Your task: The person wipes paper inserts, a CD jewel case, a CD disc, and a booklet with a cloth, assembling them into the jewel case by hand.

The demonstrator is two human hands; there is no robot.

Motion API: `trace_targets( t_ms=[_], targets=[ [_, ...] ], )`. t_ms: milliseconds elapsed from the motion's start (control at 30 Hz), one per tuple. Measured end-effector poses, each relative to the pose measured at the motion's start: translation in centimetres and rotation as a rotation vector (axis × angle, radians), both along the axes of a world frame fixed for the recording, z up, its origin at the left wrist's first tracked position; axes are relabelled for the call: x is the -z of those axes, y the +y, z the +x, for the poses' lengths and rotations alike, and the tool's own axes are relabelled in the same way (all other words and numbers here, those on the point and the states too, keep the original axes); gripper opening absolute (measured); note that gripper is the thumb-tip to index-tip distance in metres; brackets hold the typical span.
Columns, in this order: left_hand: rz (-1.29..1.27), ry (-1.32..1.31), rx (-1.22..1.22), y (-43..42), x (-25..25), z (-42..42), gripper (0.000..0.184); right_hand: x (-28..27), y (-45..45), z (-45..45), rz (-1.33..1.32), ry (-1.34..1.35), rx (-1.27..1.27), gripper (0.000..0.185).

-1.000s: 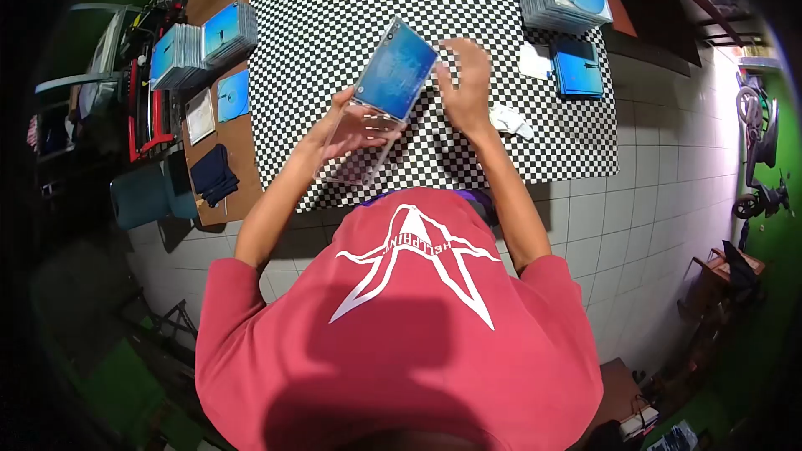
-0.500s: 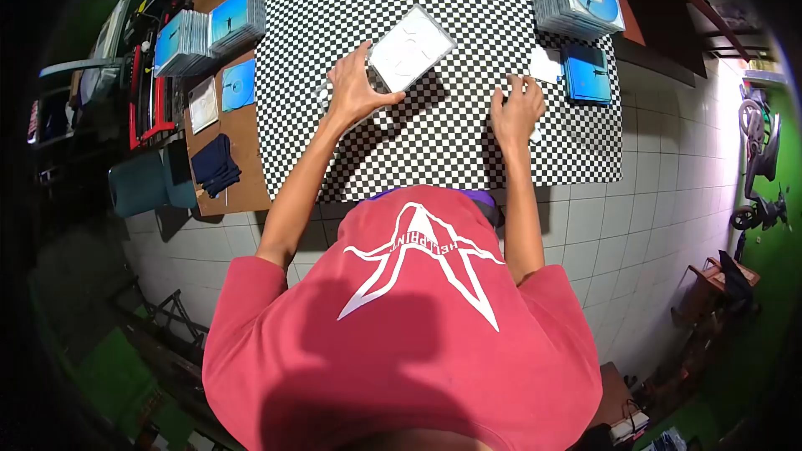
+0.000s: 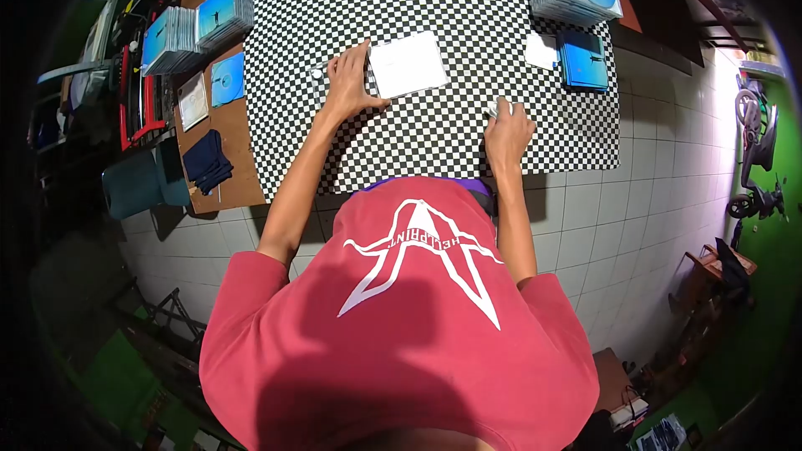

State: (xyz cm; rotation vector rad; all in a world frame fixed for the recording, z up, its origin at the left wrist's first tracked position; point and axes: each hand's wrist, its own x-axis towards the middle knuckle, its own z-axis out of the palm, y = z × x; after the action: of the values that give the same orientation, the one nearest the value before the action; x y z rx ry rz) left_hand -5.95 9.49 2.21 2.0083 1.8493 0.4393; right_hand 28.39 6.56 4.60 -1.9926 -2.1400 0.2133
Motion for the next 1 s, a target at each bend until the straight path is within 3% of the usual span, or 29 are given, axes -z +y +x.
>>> trace_targets(
  t_ms=[33,167,433,567,633,700,767,800,833,933,1000],
  targets=[
    [-0.001,0.000,-0.002,0.0,0.2,-0.2,0.152,0.1,0.3,-0.3,0.101,0.035,-0.043,0.038],
    [-0.035,0.038,-0.008,-0.3,0.2,-0.1,0.153,-1.1,2.5,-2.7,0.106,0.236,-0.040,0.024],
    [-0.011,0.031,-0.044,-1.1,1.2,-0.8,0.146,0.1,8.7,-8.8,0.242,0.326,-0.345,0.022],
    [0.056,-0.005,-0.045,-1.6,1.6,-1.0,0.143,2.6,10.6,-10.5,0.152,0.137,-0.454,0.019],
    [0.090,0.009,-0.053,-1.6,1.7,-0.9,0.141,2.7,9.4,-11.0,0.221,-0.053,-0.508,0.016],
    [0.099,0.004,-0.064,-1.8,1.8,-0.9,0.139,2.3,7.9,-11.1,0.270,-0.069,-0.543,0.011],
    [0.114,0.007,-0.058,-1.8,1.8,-1.0,0.138,0.4,7.0,-11.0,0.030,-0.072,-0.561,0.008],
    [0.114,0.007,-0.060,-1.7,1.7,-1.0,0.138,-0.8,7.6,-11.5,-0.234,-0.041,-0.502,0.009],
    [0.109,0.009,-0.061,-1.7,1.7,-1.0,0.137,-1.8,8.1,-11.6,-0.235,-0.040,-0.501,0.009],
    [0.102,0.014,-0.056,-1.7,1.6,-1.0,0.137,-1.6,10.5,-12.0,0.167,0.166,-0.437,0.016],
    [0.095,0.017,-0.056,-1.7,1.4,-1.0,0.137,0.5,12.6,-12.7,0.357,0.140,-0.410,0.018]
  ],
)
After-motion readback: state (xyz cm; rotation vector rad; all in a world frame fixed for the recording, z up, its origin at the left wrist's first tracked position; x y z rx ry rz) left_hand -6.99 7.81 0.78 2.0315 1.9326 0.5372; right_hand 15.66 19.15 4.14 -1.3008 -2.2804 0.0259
